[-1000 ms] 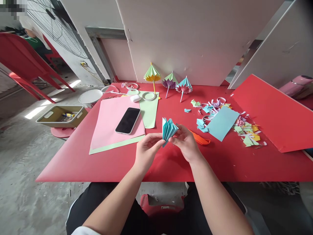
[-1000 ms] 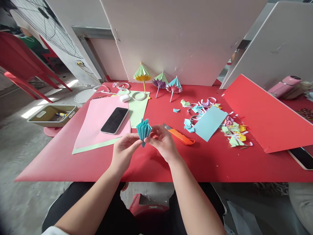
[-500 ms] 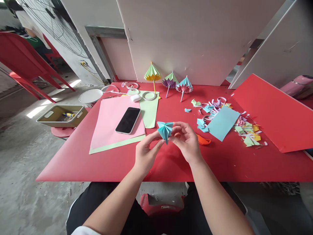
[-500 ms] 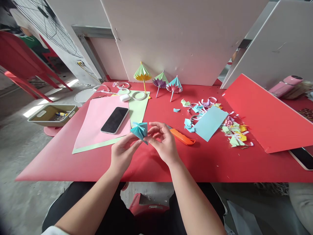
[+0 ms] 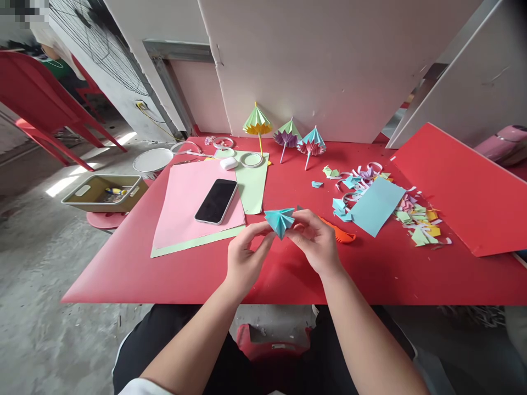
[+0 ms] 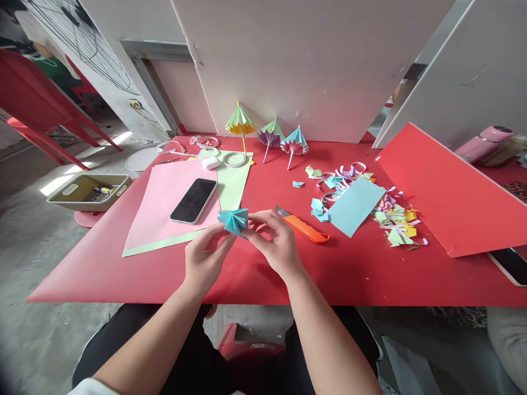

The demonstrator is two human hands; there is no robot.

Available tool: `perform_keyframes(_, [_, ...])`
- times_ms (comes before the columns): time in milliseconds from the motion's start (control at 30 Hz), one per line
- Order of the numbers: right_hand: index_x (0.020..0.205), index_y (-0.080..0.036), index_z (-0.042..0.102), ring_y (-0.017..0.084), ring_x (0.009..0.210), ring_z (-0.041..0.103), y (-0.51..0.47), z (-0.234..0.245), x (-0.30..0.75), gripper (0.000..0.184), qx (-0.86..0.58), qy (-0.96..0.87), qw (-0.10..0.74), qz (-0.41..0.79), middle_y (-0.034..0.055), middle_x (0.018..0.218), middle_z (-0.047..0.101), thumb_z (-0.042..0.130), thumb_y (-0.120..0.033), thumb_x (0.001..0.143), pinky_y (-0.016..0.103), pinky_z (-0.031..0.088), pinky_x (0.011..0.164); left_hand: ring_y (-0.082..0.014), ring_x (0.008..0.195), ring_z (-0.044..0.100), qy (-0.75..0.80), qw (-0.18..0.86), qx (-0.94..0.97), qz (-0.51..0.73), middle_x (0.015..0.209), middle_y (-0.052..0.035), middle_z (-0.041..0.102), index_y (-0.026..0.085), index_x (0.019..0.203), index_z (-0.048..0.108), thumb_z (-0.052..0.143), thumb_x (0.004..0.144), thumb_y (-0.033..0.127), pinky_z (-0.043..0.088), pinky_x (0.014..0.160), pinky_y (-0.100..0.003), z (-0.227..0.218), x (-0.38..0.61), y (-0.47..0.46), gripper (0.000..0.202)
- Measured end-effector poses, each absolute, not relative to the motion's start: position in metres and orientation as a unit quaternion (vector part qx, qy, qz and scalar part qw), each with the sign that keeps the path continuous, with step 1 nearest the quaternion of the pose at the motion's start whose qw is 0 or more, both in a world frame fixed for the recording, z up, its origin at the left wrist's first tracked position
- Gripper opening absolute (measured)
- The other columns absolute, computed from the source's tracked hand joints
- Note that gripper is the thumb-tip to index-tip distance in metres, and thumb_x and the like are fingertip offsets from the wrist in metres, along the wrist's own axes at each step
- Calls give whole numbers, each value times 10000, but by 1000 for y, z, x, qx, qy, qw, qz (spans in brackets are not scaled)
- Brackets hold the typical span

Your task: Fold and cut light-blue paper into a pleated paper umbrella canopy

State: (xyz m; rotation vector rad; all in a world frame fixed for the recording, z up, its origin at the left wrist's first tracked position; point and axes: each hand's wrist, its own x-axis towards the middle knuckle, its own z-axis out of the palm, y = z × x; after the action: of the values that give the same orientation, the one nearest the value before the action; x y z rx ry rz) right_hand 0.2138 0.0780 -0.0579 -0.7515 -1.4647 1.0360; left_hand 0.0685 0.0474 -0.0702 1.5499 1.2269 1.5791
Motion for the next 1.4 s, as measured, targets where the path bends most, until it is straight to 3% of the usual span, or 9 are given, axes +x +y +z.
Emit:
perform_keyframes(200, [874,-283,649,126,735,558,78,-59,214,114,-318,-612,566,452,-1,853,591,652,-260,762,262,477,602,-156,824,607,450,309,586,599,875,-15,660,219,921,627,581,820,181,499,776,-283,-71,70,47,118])
perform_keyframes(533, [959,-291,603,127,726,556,77,-61,212,366,-340,-610,530,482,-1,910,611,761,-312,629,226,465,518,-155,781,617,470,333,568,588,849,-22,654,202,902,613,598,807,213,501,734,-270,-69,69,46,96])
perform_keyframes(800, [970,-291,607,124,734,578,75,-59,211,182,-332,-600,548,479,-3,860,616,613,-287,788,220,484,515,-169,846,614,453,347,565,596,899,-31,654,196,908,613,593,812,204,509,774,-298,-68,71,47,98])
perform_keyframes(1000, [937,-283,604,120,736,565,75,-60,211,215,-367,-616,539,442,-13,827,605,676,-275,735,226,471,561,-148,796,600,459,331,588,578,870,-22,648,205,907,614,577,825,193,501,757,-278,-69,70,45,91])
perform_keyframes(1233, [806,-245,640,100,658,528,74,-56,213,65,-376,-636,515,435,-23,744,602,662,-279,754,225,423,549,-160,841,596,420,392,580,578,903,-36,643,203,953,610,532,865,248,488,778,-288,-68,68,44,126])
perform_keyframes(1400, [805,-231,637,95,630,502,75,-58,212,84,-382,-623,496,469,-25,715,570,655,-297,756,221,396,528,-164,842,604,405,420,570,579,890,-26,638,202,943,576,642,787,237,495,796,-303,-72,69,47,173])
